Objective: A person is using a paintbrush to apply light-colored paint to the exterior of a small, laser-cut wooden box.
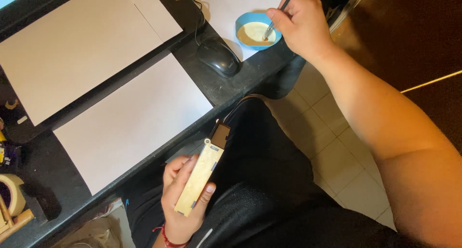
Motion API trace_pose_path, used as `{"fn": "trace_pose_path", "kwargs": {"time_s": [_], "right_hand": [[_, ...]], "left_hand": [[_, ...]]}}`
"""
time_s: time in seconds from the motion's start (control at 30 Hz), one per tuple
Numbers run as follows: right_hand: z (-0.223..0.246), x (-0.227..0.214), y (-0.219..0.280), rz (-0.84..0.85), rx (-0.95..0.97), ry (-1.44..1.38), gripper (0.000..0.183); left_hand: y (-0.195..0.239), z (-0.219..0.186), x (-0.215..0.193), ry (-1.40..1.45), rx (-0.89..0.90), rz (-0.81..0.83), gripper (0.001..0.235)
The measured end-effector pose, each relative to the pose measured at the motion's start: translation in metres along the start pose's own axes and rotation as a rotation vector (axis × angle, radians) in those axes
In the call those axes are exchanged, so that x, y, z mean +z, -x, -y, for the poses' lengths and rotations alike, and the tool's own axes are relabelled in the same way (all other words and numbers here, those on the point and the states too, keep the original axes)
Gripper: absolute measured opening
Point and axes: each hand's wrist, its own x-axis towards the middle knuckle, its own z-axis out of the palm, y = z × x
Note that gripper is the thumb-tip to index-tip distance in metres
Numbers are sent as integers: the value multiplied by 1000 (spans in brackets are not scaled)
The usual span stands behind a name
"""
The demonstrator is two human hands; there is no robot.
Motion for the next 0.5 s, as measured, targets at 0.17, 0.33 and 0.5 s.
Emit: {"fn": "trace_pose_path", "kwargs": {"time_s": [0.17, 0.33, 0.5], "right_hand": [[-26, 3, -3, -96, 306, -289, 21], [-14, -17, 8, -222, 633, -749, 21], [-6, -26, 14, -267, 626, -956, 23]], "left_hand": [[0, 2, -4, -2, -11, -13, 56], [0, 5, -2, 17, 16, 5, 57], [0, 5, 0, 14, 34, 9, 56]]}}
